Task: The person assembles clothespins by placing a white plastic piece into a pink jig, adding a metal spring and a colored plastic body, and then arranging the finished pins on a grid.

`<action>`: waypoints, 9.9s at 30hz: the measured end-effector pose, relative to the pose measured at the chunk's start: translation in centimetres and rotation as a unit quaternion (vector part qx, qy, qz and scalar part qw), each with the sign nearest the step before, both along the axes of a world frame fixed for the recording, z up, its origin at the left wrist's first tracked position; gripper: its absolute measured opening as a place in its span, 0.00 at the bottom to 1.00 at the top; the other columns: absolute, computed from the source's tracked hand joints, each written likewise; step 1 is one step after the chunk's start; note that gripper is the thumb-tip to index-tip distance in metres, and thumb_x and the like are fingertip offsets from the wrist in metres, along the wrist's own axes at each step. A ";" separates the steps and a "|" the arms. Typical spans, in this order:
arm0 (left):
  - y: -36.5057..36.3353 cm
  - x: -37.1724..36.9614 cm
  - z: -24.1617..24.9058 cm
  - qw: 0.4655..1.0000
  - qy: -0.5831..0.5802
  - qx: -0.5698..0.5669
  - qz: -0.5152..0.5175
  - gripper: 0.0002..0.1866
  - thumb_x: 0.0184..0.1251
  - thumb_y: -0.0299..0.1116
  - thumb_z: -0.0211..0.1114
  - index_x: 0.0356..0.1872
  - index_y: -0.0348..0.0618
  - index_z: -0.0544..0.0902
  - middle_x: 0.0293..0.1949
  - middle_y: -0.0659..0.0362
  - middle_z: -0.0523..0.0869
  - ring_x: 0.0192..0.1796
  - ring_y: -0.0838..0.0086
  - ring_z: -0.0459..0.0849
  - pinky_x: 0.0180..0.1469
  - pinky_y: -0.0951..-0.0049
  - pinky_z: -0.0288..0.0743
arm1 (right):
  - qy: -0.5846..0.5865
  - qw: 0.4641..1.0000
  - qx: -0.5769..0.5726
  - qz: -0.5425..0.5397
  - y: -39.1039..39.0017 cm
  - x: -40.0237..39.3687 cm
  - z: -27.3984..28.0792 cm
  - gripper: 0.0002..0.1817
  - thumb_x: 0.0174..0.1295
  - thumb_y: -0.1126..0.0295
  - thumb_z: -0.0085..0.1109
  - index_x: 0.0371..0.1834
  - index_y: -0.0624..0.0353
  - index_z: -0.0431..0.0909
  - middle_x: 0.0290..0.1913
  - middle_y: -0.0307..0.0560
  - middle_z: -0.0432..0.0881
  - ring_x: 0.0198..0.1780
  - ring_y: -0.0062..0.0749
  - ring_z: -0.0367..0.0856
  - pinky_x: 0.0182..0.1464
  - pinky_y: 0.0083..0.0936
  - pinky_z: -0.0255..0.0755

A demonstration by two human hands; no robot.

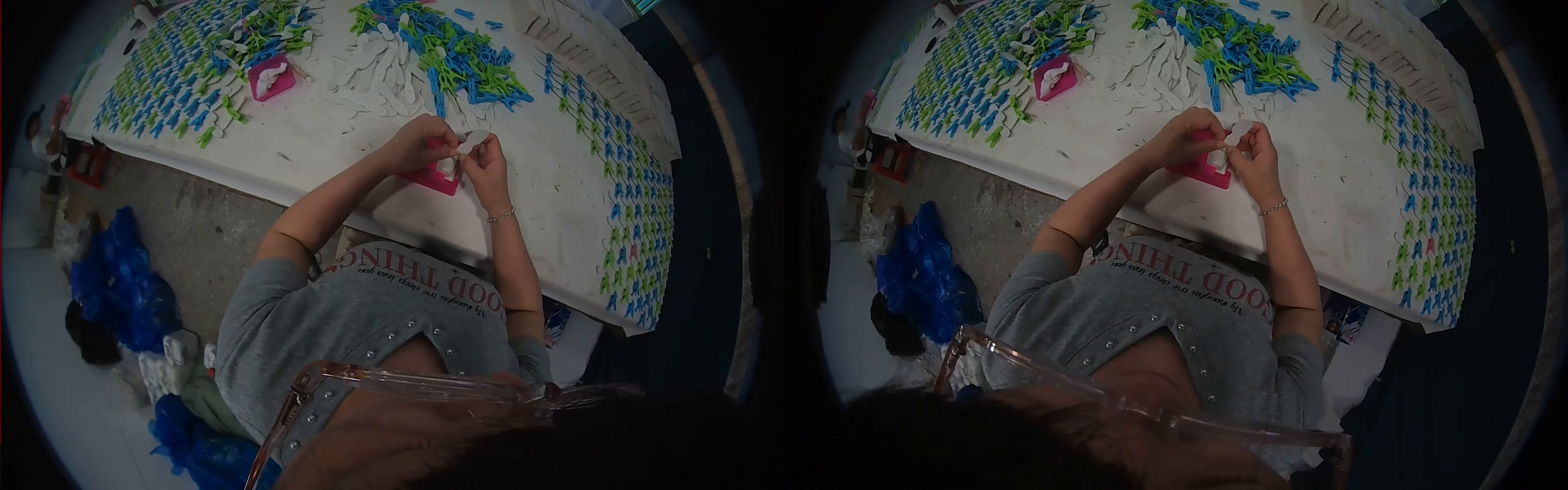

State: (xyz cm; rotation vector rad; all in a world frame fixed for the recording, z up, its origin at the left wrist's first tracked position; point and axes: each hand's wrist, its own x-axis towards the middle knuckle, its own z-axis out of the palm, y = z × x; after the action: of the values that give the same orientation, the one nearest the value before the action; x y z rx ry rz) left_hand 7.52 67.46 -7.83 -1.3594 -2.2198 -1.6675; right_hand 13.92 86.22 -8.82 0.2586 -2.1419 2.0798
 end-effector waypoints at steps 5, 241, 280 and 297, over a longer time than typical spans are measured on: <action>-0.7 0.6 2.9 0.999 -0.037 0.010 -0.002 0.13 0.56 0.25 0.69 0.43 0.43 0.78 0.43 0.59 0.80 0.45 0.72 0.79 0.51 0.73 0.72 | 0.017 0.995 0.095 -0.030 -0.7 0.3 0.5 0.20 0.54 0.77 0.62 0.50 0.61 0.69 0.33 0.36 0.70 0.36 0.19 0.69 0.40 0.16 0.67; -1.6 -0.4 0.0 0.996 -0.029 -0.076 -0.023 0.13 0.52 0.25 0.68 0.39 0.40 0.77 0.35 0.56 0.82 0.40 0.66 0.81 0.46 0.70 0.73 | 0.119 0.927 0.353 -0.036 1.3 1.5 2.2 0.16 0.48 0.78 0.60 0.43 0.58 0.76 0.30 0.42 0.76 0.36 0.36 0.75 0.40 0.31 0.70; -3.3 1.1 2.2 0.891 -0.414 0.175 -0.064 0.18 0.57 0.16 0.65 0.46 0.46 0.71 0.33 0.69 0.76 0.38 0.85 0.76 0.42 0.82 0.70 | -0.012 0.850 0.466 -0.244 8.9 -7.7 0.1 0.09 0.60 0.64 0.60 0.38 0.56 0.80 0.37 0.47 0.82 0.38 0.43 0.81 0.40 0.35 0.76; -1.7 2.8 3.9 0.917 -0.348 0.093 -0.169 0.18 0.56 0.19 0.65 0.46 0.46 0.71 0.36 0.68 0.76 0.40 0.87 0.74 0.47 0.82 0.69 | 0.083 0.994 0.071 0.000 1.9 5.7 6.4 0.13 0.57 0.78 0.65 0.39 0.60 0.68 0.34 0.36 0.73 0.37 0.17 0.70 0.43 0.17 0.67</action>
State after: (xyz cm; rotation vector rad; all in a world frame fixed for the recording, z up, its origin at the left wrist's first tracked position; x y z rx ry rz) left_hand 10.28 65.79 -3.89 -1.2905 -2.0926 -2.7709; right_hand 19.63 88.08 -2.41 0.4327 -2.1911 1.8358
